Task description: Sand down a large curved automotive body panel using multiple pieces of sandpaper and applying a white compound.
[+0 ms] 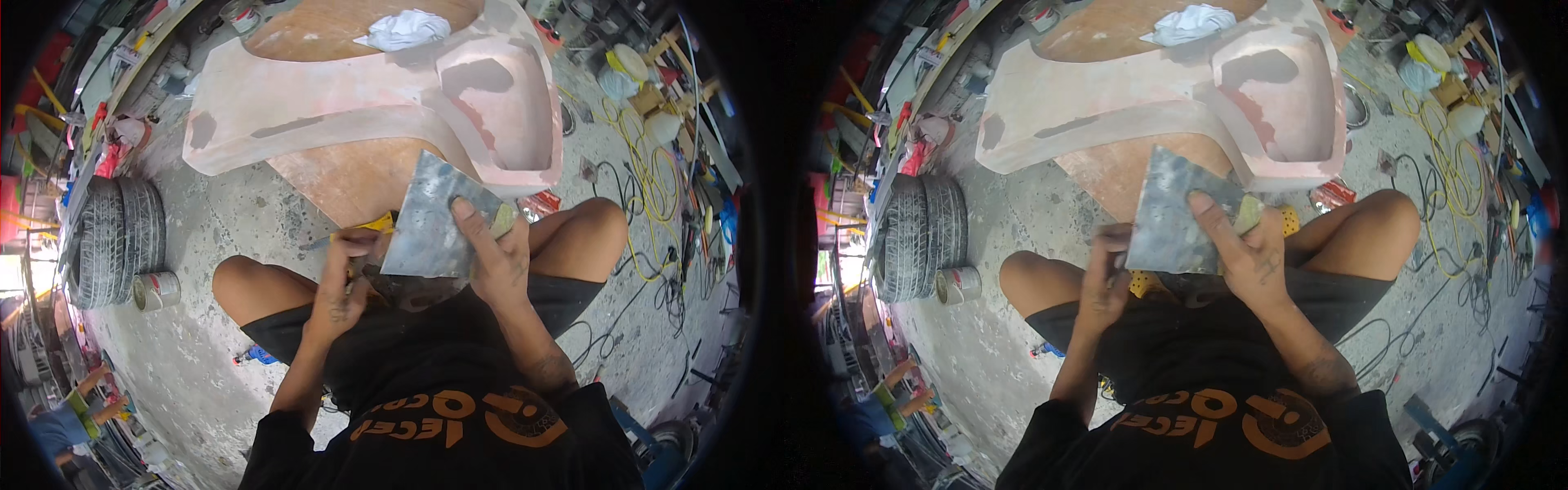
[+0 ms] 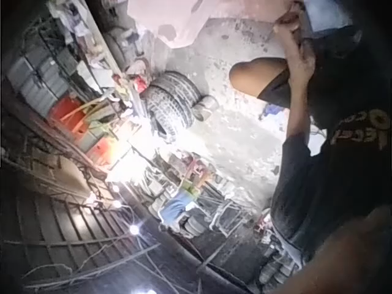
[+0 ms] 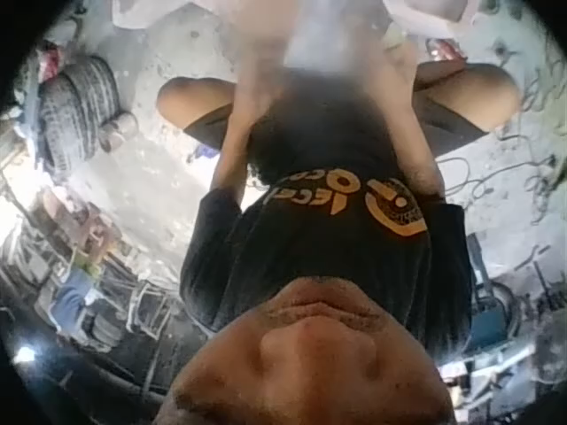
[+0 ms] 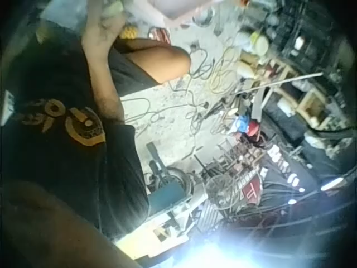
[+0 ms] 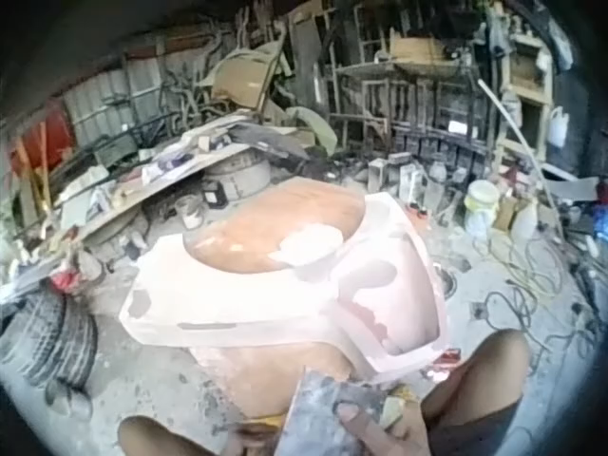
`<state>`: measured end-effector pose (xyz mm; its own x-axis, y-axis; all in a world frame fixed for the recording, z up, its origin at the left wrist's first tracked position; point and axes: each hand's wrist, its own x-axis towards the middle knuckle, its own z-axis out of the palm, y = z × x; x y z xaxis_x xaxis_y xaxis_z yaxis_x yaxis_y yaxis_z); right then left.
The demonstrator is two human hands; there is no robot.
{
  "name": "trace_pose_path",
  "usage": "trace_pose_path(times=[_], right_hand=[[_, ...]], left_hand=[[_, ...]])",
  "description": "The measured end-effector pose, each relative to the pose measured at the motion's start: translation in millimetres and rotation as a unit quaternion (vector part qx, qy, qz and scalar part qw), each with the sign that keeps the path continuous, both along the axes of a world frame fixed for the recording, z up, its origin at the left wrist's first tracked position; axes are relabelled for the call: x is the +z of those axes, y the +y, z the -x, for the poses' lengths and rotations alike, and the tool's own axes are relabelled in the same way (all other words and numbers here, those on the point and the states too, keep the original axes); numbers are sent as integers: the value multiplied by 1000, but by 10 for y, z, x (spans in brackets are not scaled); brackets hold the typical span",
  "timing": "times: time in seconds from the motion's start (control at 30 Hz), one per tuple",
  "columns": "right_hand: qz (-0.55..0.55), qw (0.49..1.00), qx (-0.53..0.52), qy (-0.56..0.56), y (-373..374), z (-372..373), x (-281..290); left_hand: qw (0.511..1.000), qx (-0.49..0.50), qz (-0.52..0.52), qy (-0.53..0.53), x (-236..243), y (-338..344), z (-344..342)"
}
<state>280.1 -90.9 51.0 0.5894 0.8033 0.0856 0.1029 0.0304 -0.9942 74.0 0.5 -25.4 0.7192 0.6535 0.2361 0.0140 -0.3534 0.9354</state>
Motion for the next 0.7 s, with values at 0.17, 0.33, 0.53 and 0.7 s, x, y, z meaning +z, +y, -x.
trace_pose_path(times=[0.17,0.33,0.53,0.7], right_hand=[[95,993,47,45,153,-146,-141],[19,968,54,244,319,-197,-173],[25,963,-43,264,324,171,-567],[25,979,-61,194,295,338,-528]], left_hand=[[998,26,-31,-47,523,369,67],[828,70,467,-303,410,664,253],[791,147,429,-410,163,75,-156],[919,240,207,-233,48,-214,-146]])
